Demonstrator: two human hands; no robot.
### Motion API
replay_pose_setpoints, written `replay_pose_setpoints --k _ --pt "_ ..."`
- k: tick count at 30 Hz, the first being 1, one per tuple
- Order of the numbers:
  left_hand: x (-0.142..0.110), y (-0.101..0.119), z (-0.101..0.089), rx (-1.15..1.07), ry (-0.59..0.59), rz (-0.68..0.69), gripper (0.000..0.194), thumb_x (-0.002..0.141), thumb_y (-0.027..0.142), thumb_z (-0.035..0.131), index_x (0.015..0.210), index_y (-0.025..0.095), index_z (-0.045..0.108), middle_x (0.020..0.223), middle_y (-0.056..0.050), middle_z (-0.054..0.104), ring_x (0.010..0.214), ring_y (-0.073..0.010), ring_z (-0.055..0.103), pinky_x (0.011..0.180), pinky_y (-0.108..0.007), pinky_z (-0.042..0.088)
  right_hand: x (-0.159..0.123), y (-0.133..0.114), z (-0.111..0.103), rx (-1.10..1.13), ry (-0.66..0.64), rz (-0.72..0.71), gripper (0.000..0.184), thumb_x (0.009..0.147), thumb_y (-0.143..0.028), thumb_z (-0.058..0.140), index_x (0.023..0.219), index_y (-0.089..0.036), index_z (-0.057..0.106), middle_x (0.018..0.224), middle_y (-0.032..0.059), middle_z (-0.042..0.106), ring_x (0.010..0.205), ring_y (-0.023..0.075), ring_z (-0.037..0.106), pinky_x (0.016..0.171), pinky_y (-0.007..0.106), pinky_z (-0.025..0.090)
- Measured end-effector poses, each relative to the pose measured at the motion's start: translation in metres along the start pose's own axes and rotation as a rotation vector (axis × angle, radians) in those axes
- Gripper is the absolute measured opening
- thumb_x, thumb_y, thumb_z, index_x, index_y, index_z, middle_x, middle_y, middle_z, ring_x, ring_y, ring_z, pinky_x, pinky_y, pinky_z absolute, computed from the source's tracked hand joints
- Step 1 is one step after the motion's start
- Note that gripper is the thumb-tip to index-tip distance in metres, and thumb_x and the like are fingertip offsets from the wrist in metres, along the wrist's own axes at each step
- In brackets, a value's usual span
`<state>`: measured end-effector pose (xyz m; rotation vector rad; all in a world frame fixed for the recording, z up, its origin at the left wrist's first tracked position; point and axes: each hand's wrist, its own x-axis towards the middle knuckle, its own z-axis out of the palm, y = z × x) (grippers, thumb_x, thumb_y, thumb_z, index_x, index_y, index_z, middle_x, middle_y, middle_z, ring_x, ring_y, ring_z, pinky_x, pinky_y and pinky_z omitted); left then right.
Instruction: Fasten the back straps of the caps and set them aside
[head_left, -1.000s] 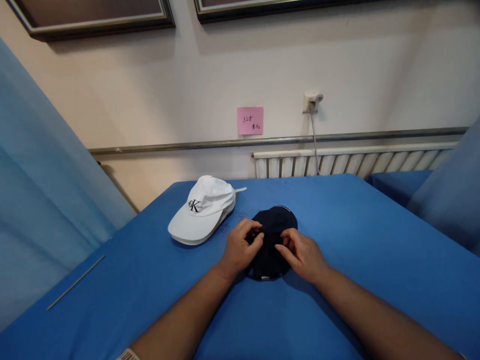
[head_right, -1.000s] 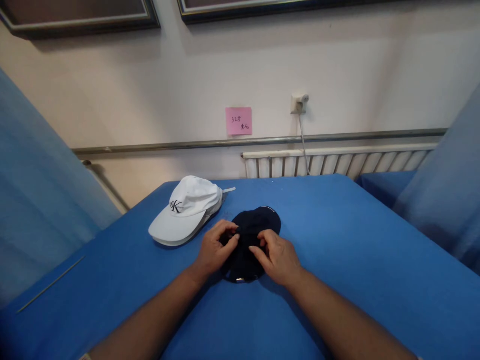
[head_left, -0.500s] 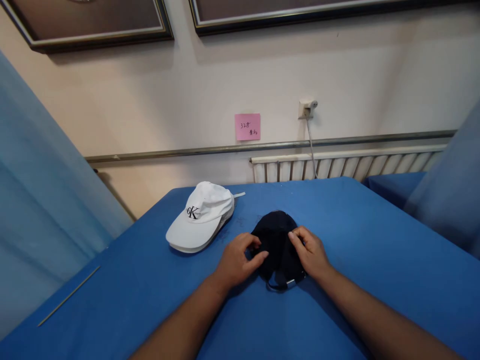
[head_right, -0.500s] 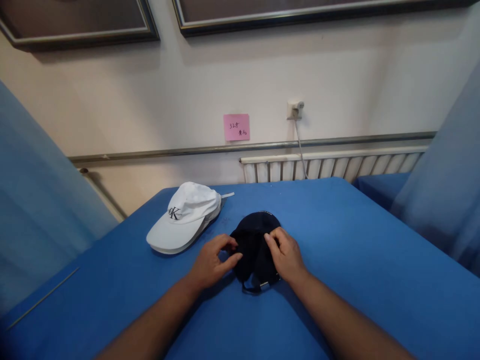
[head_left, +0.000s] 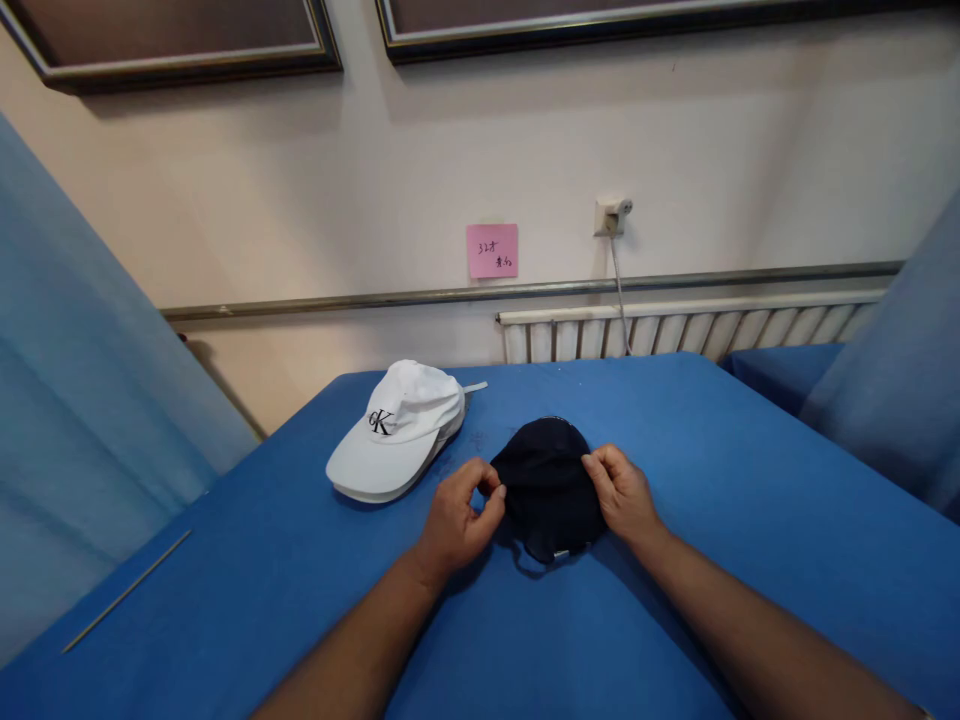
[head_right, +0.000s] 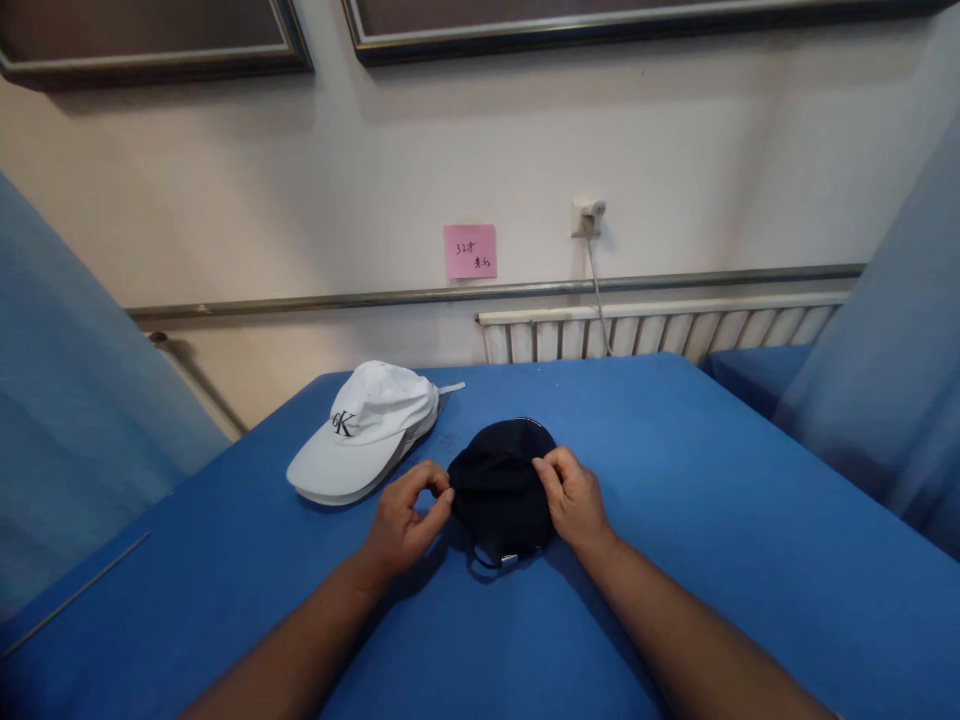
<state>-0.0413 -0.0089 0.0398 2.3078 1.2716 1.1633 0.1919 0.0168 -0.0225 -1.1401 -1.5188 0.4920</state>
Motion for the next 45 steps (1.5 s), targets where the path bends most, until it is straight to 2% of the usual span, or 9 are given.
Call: replay_pose_setpoints --k 9,15,19,22,25,30,36,40,45 --pt "0.003 -0.002 0.001 0.032 -0.134 -0.136 0.016 0.083 0.033 0.052 0.082 0.018 0.057 0.070 0.001 0.057 0.063 -0.0127 0.050 0.062 -0.026 0.042 -0.006 -0.007 0.004 -0.001 -0.073 -0.019 0.034 0.093 -0.044 0.042 0.068 -0.022 0.045 0.055 -0.0053 0.039 0.051 0.0105 0.040 0.051 0.024 0.033" --pt "0.000 0.003 0.013 0.121 -0.246 -0.074 0.014 0.086 0.026 0.049 0.081 0.018 0.059 0.075 -0.001 0.060 0.065 -0.0121 0.053 0.062 -0.025 0.040 -0.009 -0.007 0.006 0.020 -0.115 0.015 0.034 0.093 -0.045 0.042 0.069 -0.022 0.045 0.056 -0.0053 0.040 0.052 0.0107 0.040 0.052 0.024 0.034" --pt "-0.001 0.002 0.013 0.074 -0.130 -0.066 0.013 0.087 0.026 0.049 0.082 0.018 0.059 0.074 0.000 0.059 0.065 -0.0119 0.053 0.064 -0.025 0.043 -0.009 -0.007 0.006 0.017 -0.106 0.004 0.034 0.093 -0.045 0.042 0.069 -0.022 0.045 0.055 -0.0054 0.039 0.051 0.0107 0.040 0.052 0.024 0.034" --pt "0.000 0.004 0.012 0.022 0.001 -0.042 0.017 0.087 0.028 0.053 0.100 0.019 0.059 0.088 -0.003 0.062 0.078 -0.0146 0.057 0.074 -0.029 0.047 -0.009 -0.007 0.007 0.022 -0.111 -0.001 0.033 0.093 -0.044 0.043 0.069 -0.022 0.047 0.055 -0.0052 0.042 0.051 0.0106 0.041 0.051 0.023 0.034" --pt "0.003 0.011 0.017 0.027 -0.041 0.009 0.031 0.086 0.030 0.057 0.116 0.022 0.056 0.101 -0.006 0.063 0.090 -0.0176 0.058 0.084 -0.033 0.047 -0.010 -0.009 0.008 0.016 -0.138 -0.019 0.032 0.093 -0.043 0.043 0.071 -0.021 0.049 0.057 -0.0044 0.046 0.053 0.0110 0.044 0.053 0.024 0.036" --pt "0.012 0.021 0.023 0.089 -0.094 0.010 0.018 0.088 0.029 0.055 0.102 0.020 0.062 0.095 -0.006 0.063 0.090 -0.0185 0.058 0.083 -0.033 0.047 -0.011 -0.011 0.007 0.021 -0.144 -0.067 0.029 0.093 -0.040 0.044 0.073 -0.021 0.051 0.059 -0.0037 0.049 0.055 0.0113 0.047 0.056 0.024 0.038" --pt "0.022 0.019 -0.004 -0.087 0.011 -0.058 0.015 0.086 0.029 0.058 0.097 0.019 0.063 0.088 -0.002 0.061 0.076 -0.0135 0.058 0.070 -0.027 0.048 -0.005 -0.003 0.002 0.096 -0.010 0.041 0.025 0.093 -0.039 0.045 0.081 -0.020 0.056 0.068 -0.0008 0.056 0.060 0.0126 0.051 0.058 0.025 0.042" --pt "0.022 0.010 -0.019 -0.080 0.022 -0.072 0.015 0.084 0.029 0.060 0.094 0.019 0.064 0.085 -0.002 0.061 0.076 -0.0141 0.059 0.071 -0.027 0.049 -0.002 -0.001 0.001 0.083 -0.157 -0.014 0.019 0.087 -0.034 0.054 0.098 -0.020 0.060 0.092 0.0044 0.062 0.076 0.0154 0.058 0.067 0.028 0.047" --pt "0.017 0.006 -0.019 -0.035 0.014 -0.046 0.014 0.085 0.027 0.059 0.095 0.019 0.064 0.087 -0.002 0.062 0.078 -0.0142 0.059 0.072 -0.027 0.049 -0.006 -0.014 0.007 -0.041 -0.319 -0.165 0.033 0.079 -0.030 0.065 0.109 -0.022 0.056 0.107 0.0066 0.060 0.094 0.0193 0.057 0.083 0.035 0.047"
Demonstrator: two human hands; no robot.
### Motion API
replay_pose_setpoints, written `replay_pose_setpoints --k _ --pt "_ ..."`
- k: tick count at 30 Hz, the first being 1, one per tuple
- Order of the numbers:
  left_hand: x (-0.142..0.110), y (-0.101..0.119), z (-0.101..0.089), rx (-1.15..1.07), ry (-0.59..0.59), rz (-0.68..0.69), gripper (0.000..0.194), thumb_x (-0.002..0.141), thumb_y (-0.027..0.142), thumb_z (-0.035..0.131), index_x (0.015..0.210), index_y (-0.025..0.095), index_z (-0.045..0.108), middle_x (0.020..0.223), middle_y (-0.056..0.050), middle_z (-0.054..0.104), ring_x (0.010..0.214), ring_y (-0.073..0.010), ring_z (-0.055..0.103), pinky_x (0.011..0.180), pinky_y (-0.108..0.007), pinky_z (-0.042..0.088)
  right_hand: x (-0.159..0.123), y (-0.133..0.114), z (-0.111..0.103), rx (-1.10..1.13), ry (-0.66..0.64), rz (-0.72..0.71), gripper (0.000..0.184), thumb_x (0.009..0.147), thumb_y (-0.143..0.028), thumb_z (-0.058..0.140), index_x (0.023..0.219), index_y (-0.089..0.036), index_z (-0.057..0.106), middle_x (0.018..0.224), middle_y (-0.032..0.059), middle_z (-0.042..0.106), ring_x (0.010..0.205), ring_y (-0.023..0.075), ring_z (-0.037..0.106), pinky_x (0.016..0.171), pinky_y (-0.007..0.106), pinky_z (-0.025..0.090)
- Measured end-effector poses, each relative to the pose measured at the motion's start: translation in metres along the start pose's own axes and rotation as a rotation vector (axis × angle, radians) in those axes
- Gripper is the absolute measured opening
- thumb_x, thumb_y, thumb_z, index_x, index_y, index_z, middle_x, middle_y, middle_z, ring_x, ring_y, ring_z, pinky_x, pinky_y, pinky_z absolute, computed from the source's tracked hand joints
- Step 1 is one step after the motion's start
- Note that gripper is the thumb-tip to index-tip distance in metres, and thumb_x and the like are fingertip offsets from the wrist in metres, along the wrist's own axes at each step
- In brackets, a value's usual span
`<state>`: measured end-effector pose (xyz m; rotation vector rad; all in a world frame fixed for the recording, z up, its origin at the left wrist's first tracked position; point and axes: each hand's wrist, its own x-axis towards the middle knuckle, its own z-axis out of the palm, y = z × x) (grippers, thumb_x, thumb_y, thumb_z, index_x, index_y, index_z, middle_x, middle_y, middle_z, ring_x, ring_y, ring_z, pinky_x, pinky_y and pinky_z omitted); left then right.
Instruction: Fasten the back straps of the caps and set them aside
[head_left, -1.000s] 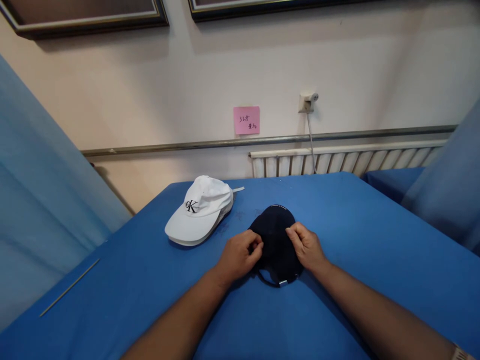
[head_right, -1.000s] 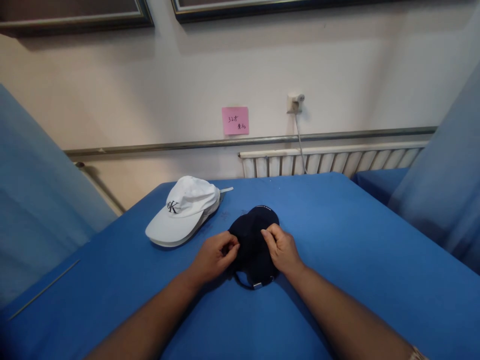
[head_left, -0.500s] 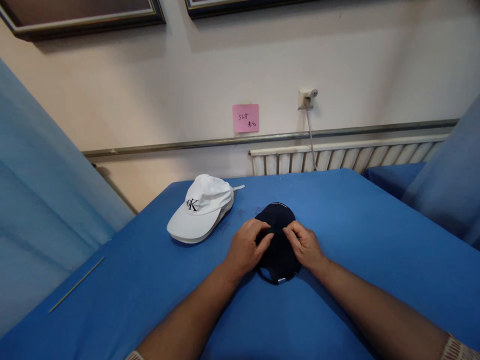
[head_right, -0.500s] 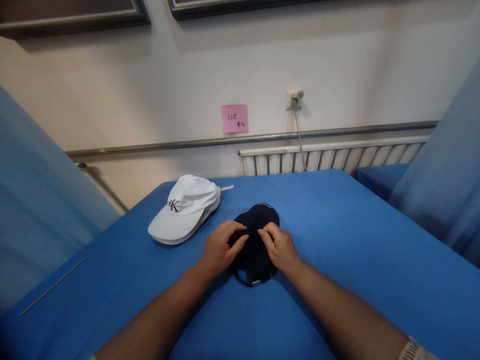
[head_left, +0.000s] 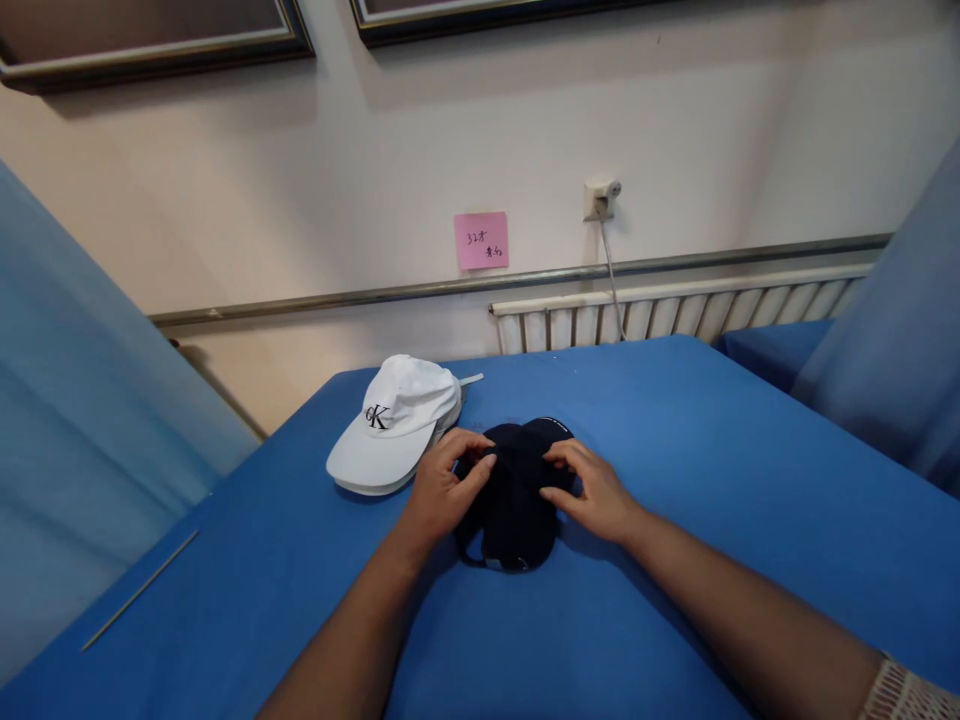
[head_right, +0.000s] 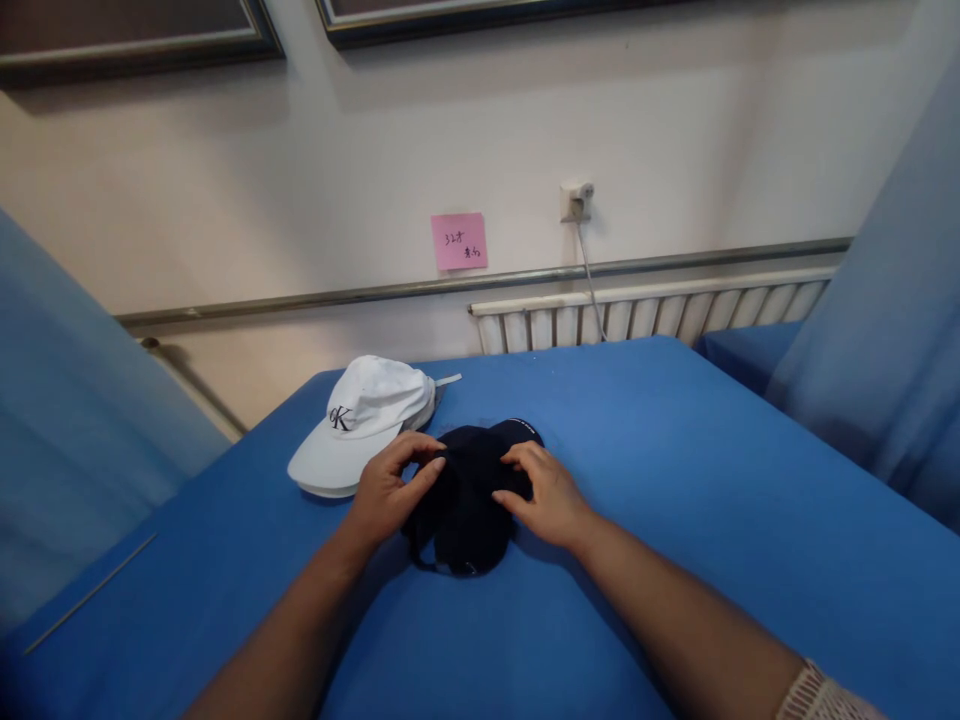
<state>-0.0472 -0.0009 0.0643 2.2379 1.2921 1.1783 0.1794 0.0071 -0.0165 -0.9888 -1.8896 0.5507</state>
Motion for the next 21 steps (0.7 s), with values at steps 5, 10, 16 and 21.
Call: replay_pose_setpoints --k 5,10,16,21 --pt "-0.004 0.004 0.004 -0.017 -0.014 0.052 0.013 0.085 0.025 0.059 0.095 0.019 0.064 0.089 -0.002 0.061 0.080 -0.0137 0.059 0.072 -0.027 0.048 0.002 -0.012 0.014 -0.170 0.034 -0.003 0.008 0.081 -0.021 0.060 0.088 -0.021 0.056 0.085 0.0033 0.059 0.081 0.0185 0.055 0.073 0.032 0.043" --pt "-0.003 0.001 -0.001 0.021 -0.022 0.059 0.013 0.086 0.024 0.058 0.097 0.019 0.063 0.090 -0.003 0.061 0.081 -0.0143 0.059 0.073 -0.027 0.048 0.004 -0.010 0.006 -0.092 0.045 -0.003 0.011 0.088 -0.023 0.051 0.077 -0.021 0.052 0.077 0.0017 0.057 0.073 0.0163 0.051 0.071 0.031 0.039" --pt "-0.002 -0.001 -0.005 0.056 -0.128 0.076 0.014 0.087 0.023 0.055 0.098 0.020 0.063 0.093 -0.004 0.062 0.086 -0.0160 0.059 0.078 -0.030 0.048 0.003 -0.012 -0.021 0.495 -0.179 0.229 0.023 0.086 -0.037 0.055 0.071 -0.020 0.049 0.066 -0.0031 0.046 0.060 0.0111 0.042 0.058 0.025 0.035" --pt "0.000 0.005 -0.009 0.078 -0.159 0.086 0.014 0.086 0.022 0.055 0.097 0.020 0.063 0.093 -0.004 0.063 0.084 -0.0158 0.059 0.074 -0.029 0.048 0.001 -0.012 -0.025 0.411 -0.157 0.248 0.027 0.086 -0.040 0.055 0.069 -0.019 0.051 0.062 -0.0032 0.046 0.058 0.0111 0.044 0.055 0.025 0.035"
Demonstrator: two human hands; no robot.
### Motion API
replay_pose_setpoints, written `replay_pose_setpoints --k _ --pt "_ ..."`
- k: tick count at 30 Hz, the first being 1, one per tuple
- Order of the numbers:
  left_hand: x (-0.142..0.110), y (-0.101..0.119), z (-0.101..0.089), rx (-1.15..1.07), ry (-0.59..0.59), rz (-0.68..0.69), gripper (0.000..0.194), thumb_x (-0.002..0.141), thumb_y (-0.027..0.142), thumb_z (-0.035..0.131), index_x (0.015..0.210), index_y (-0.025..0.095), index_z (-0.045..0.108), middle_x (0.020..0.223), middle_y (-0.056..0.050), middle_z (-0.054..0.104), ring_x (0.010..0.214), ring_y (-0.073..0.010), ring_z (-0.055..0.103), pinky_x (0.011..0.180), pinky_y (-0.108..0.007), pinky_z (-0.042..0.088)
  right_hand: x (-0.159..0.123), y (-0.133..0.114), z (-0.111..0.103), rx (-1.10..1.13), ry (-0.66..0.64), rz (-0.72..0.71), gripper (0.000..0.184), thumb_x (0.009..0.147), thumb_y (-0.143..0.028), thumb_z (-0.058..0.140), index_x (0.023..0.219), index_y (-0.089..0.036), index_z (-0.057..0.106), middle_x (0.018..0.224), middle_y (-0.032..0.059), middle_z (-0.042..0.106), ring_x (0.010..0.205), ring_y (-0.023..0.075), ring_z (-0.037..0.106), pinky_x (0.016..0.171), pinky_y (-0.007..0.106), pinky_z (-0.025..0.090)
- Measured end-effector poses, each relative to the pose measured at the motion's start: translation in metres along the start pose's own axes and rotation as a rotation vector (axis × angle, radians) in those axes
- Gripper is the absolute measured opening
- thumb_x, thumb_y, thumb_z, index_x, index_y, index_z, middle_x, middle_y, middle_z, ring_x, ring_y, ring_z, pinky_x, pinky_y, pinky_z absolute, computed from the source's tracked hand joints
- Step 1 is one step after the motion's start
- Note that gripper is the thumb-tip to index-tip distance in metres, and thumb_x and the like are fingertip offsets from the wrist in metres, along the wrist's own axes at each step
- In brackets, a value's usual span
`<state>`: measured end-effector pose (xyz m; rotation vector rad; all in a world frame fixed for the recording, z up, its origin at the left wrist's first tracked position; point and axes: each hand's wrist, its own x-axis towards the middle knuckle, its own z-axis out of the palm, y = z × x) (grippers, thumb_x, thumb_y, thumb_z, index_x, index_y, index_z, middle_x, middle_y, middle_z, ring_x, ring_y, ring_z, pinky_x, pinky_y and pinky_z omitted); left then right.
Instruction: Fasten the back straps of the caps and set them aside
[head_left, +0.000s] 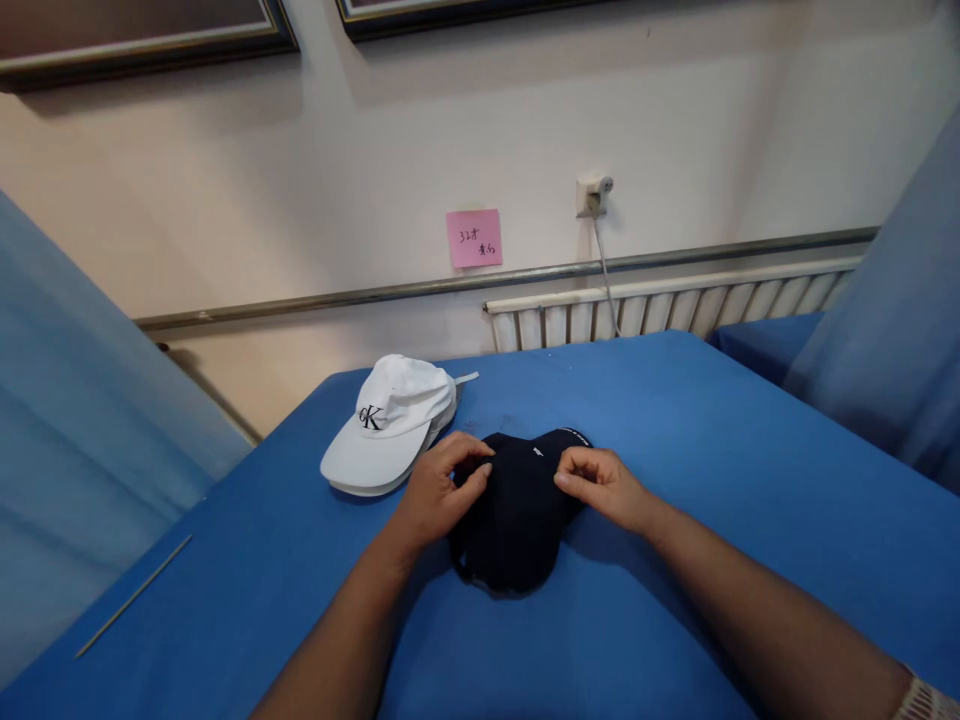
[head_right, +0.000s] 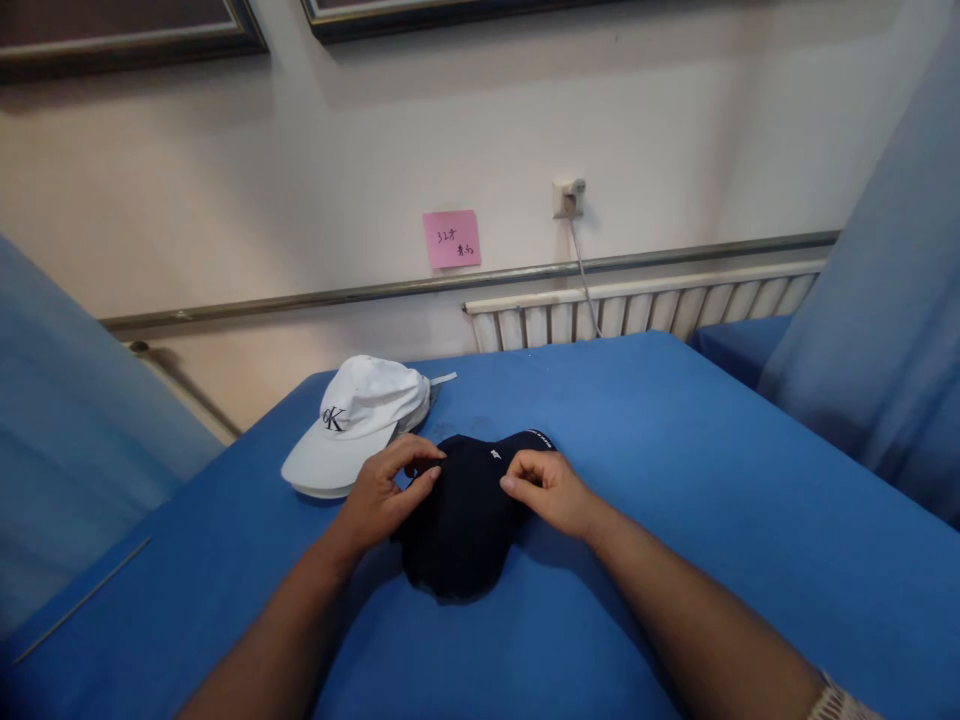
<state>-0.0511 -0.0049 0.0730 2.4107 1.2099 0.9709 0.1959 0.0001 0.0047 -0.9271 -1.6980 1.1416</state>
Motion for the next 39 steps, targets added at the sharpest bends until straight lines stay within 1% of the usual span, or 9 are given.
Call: replay_pose_setpoints --k 5,9,13,18,21,26,32,36,39 --pt "0.010 0.010 -0.008 0.100 -0.045 0.030 0.019 0.083 0.017 0.053 0.097 0.021 0.064 0.094 -0.003 0.064 0.084 -0.0160 0.059 0.075 -0.029 0.048 0.015 0.027 -0.016 -0.458 0.382 -0.037 0.025 0.087 -0.040 0.052 0.099 -0.020 0.061 0.102 0.0077 0.063 0.097 0.0220 0.058 0.088 0.036 0.043" --pt "0.026 0.019 -0.013 0.192 -0.117 0.079 0.022 0.081 0.015 0.051 0.097 0.021 0.064 0.093 -0.004 0.063 0.083 -0.0163 0.059 0.076 -0.030 0.048 0.025 0.050 -0.026 -0.569 0.399 0.074 0.045 0.088 -0.046 0.049 0.121 -0.016 0.054 0.126 0.0155 0.056 0.119 0.0277 0.051 0.101 0.042 0.038" --pt "0.048 0.020 -0.017 0.222 -0.157 0.134 0.025 0.078 0.010 0.048 0.094 0.021 0.064 0.094 -0.003 0.064 0.084 -0.0160 0.059 0.078 -0.030 0.047 0.032 0.064 -0.028 -0.389 0.418 0.309 0.050 0.087 -0.050 0.050 0.122 -0.015 0.052 0.125 0.0169 0.058 0.111 0.0266 0.059 0.093 0.039 0.046" --pt "0.066 0.004 -0.014 0.207 -0.160 0.022 0.022 0.079 0.013 0.048 0.091 0.020 0.066 0.088 -0.002 0.066 0.080 -0.0161 0.061 0.075 -0.030 0.047 0.035 0.069 -0.041 -0.221 0.366 0.479 0.039 0.082 -0.033 0.063 0.115 -0.015 0.054 0.086 0.0083 0.070 0.077 0.0204 0.067 0.067 0.030 0.051" --pt "0.067 -0.003 -0.017 0.282 -0.160 -0.081 0.023 0.082 0.022 0.051 0.099 0.020 0.066 0.090 -0.004 0.067 0.078 -0.0175 0.061 0.073 -0.031 0.047 0.033 0.065 -0.047 -0.379 0.337 0.495 0.036 0.080 -0.032 0.065 0.111 -0.015 0.056 0.084 0.0078 0.070 0.079 0.0209 0.067 0.070 0.031 0.050" --pt "0.057 0.000 -0.033 0.359 -0.332 -0.256 0.029 0.085 0.042 0.050 0.089 0.020 0.067 0.084 -0.005 0.069 0.072 -0.0189 0.061 0.063 -0.028 0.043 0.028 0.058 -0.039 -0.732 0.359 0.405 0.035 0.085 -0.041 0.056 0.109 -0.015 0.059 0.110 0.0141 0.066 0.101 0.0266 0.062 0.086 0.037 0.045" --pt "0.048 -0.009 -0.033 0.289 -0.471 -0.243 0.027 0.079 0.045 0.055 0.072 0.021 0.064 0.064 0.000 0.062 0.056 -0.0154 0.056 0.050 -0.025 0.035 0.030 0.062 -0.026 -0.585 0.357 0.360 0.032 0.085 -0.041 0.056 0.104 -0.016 0.061 0.104 0.0133 0.068 0.097 0.0258 0.064 0.084 0.037 0.046" --pt "0.050 -0.005 -0.033 0.215 -0.389 -0.224 0.024 0.080 0.041 0.055 0.073 0.020 0.062 0.064 0.000 0.062 0.057 -0.0153 0.056 0.050 -0.024 0.035 0.031 0.061 -0.029 -0.448 0.372 0.378 0.026 0.080 -0.033 0.062 0.100 -0.017 0.060 0.094 0.0102 0.069 0.083 0.0211 0.065 0.073 0.032 0.047" --pt "0.054 0.002 -0.034 0.215 -0.188 -0.248 0.021 0.082 0.038 0.053 0.078 0.019 0.061 0.071 -0.001 0.065 0.062 -0.0163 0.058 0.054 -0.025 0.039 0.024 0.053 -0.041 -0.382 0.258 0.405 0.023 0.078 -0.027 0.063 0.098 -0.017 0.060 0.078 0.0051 0.067 0.065 0.0168 0.061 0.060 0.028 0.044"
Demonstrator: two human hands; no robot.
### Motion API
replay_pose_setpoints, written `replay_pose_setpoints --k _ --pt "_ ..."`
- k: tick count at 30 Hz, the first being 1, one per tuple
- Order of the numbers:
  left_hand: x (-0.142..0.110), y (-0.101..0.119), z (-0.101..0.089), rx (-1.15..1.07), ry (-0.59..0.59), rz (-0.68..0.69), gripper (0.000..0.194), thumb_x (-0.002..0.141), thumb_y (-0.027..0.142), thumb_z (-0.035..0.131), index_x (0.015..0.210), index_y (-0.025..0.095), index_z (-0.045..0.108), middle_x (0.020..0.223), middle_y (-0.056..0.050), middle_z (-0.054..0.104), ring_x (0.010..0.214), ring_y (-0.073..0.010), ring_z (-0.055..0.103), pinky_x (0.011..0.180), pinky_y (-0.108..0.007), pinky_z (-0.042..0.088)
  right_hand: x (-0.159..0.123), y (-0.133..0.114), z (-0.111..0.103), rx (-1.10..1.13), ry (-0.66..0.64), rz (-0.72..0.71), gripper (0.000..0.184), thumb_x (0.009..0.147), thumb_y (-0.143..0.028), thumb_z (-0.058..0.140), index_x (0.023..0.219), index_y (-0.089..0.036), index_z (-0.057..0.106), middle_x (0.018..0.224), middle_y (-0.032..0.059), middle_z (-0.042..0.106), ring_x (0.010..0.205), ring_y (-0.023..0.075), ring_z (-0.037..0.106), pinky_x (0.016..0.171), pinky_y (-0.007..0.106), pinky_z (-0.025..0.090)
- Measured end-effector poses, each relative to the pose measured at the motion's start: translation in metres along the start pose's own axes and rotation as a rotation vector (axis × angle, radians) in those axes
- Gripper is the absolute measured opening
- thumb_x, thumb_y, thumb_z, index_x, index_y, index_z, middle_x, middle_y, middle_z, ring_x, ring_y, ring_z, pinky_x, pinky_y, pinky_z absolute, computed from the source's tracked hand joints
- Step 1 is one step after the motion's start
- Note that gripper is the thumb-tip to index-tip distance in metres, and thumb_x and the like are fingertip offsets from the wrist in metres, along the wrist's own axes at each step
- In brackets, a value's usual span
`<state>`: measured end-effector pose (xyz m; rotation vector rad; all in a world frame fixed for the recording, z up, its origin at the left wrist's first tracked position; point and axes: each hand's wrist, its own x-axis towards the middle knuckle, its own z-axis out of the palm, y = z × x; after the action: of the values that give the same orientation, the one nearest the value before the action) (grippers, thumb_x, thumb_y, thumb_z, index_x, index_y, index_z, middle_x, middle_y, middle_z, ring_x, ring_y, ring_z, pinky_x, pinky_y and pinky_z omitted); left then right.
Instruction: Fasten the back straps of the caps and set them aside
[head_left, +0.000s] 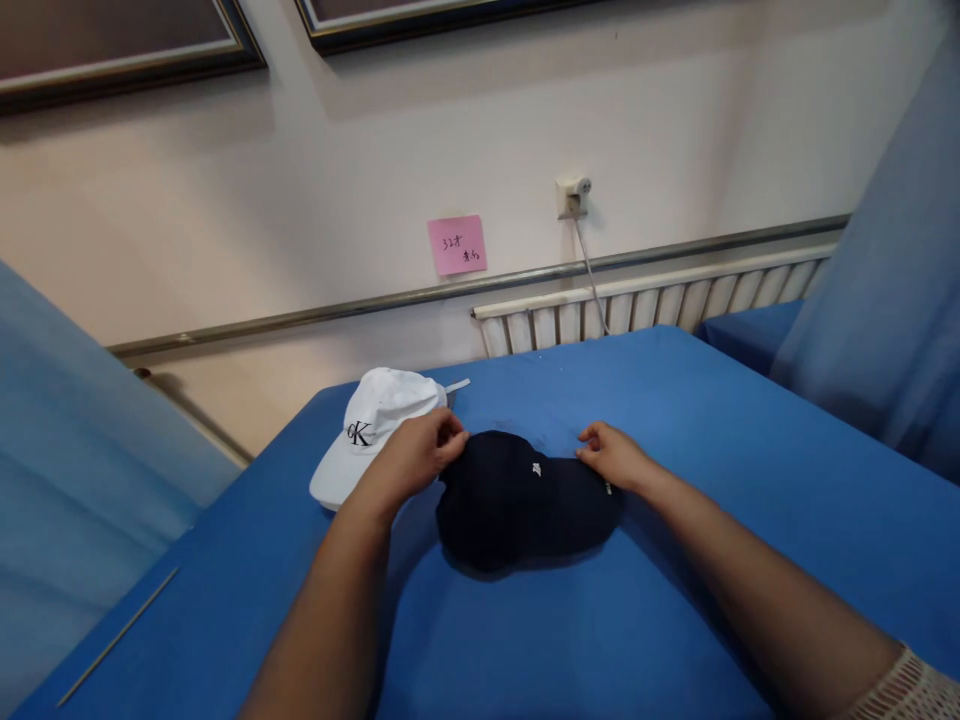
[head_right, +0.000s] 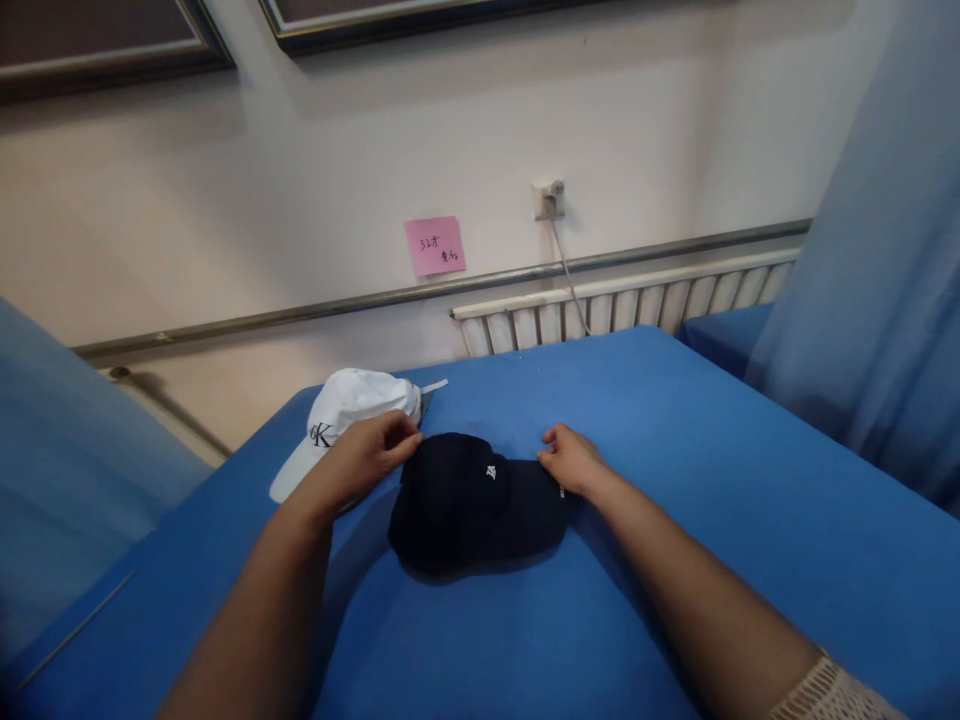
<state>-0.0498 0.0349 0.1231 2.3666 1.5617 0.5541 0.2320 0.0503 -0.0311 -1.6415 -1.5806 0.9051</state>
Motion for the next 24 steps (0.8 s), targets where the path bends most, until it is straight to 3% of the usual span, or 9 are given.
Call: replay_pose_setpoints --k 2,4,8,11,16,19,22,24 --pt "0.002 0.004 0.001 0.005 0.116 -0.024 0.018 0.082 0.036 0.054 0.080 0.019 0.060 0.074 -0.002 0.066 0.066 -0.0168 0.059 0.057 -0.026 0.040 -0.006 0.000 -0.013 -0.009 -0.168 -0.038 0.021 0.073 -0.024 0.068 0.092 -0.017 0.062 0.070 0.0022 0.065 0.059 0.0152 0.058 0.056 0.026 0.041" --pt "0.003 0.006 0.004 -0.006 0.129 -0.016 0.017 0.082 0.035 0.055 0.080 0.018 0.061 0.074 -0.002 0.066 0.066 -0.0168 0.059 0.059 -0.026 0.041 -0.013 -0.001 -0.023 -0.072 -0.279 -0.094 0.023 0.066 -0.025 0.074 0.085 -0.018 0.064 0.070 0.0019 0.066 0.061 0.0156 0.058 0.056 0.026 0.040" --pt "0.003 0.010 0.011 -0.033 0.051 0.039 0.019 0.085 0.036 0.054 0.081 0.019 0.061 0.072 0.000 0.065 0.063 -0.0153 0.058 0.057 -0.026 0.041 -0.023 -0.010 -0.027 -0.194 -0.198 -0.157 0.023 0.073 -0.037 0.070 0.085 -0.019 0.066 0.078 0.0053 0.068 0.069 0.0181 0.061 0.061 0.028 0.041" --pt "0.002 0.013 0.014 -0.031 0.082 0.088 0.019 0.086 0.036 0.053 0.086 0.019 0.061 0.076 -0.001 0.065 0.066 -0.0151 0.059 0.060 -0.026 0.043 -0.025 -0.020 -0.021 -0.074 -0.181 -0.221 0.026 0.079 -0.041 0.064 0.092 -0.019 0.064 0.085 0.0056 0.068 0.075 0.0174 0.061 0.067 0.028 0.044" --pt "0.006 0.015 0.021 0.013 0.191 0.145 0.018 0.087 0.033 0.053 0.096 0.019 0.059 0.083 -0.003 0.065 0.073 -0.0174 0.061 0.066 -0.030 0.046 -0.029 -0.028 -0.017 0.032 -0.234 -0.329 0.039 0.069 -0.041 0.075 0.101 -0.021 0.064 0.107 0.0060 0.064 0.090 0.0180 0.060 0.076 0.030 0.047" --pt "0.009 0.012 0.030 0.033 0.208 0.135 0.019 0.087 0.030 0.052 0.102 0.018 0.055 0.087 -0.005 0.065 0.076 -0.0182 0.061 0.070 -0.032 0.048 -0.033 -0.027 -0.019 0.028 -0.437 -0.294 0.028 0.069 -0.042 0.074 0.086 -0.021 0.067 0.088 0.0031 0.068 0.078 0.0161 0.060 0.068 0.027 0.047" --pt "0.010 0.012 0.038 0.005 0.171 0.167 0.018 0.089 0.028 0.050 0.104 0.019 0.054 0.092 -0.005 0.065 0.081 -0.0189 0.062 0.075 -0.034 0.048 -0.040 -0.030 -0.026 0.118 -0.786 -0.175 0.027 0.073 -0.046 0.071 0.074 -0.019 0.066 0.066 0.0006 0.066 0.062 0.0132 0.060 0.057 0.024 0.045" --pt "0.009 0.015 0.041 -0.061 0.144 0.208 0.017 0.090 0.026 0.048 0.105 0.019 0.052 0.094 -0.005 0.064 0.084 -0.0184 0.062 0.077 -0.034 0.049 -0.045 -0.035 -0.034 0.214 -0.985 -0.117 0.031 0.073 -0.048 0.070 0.074 -0.017 0.066 0.066 0.0013 0.067 0.059 0.0124 0.061 0.055 0.023 0.045"
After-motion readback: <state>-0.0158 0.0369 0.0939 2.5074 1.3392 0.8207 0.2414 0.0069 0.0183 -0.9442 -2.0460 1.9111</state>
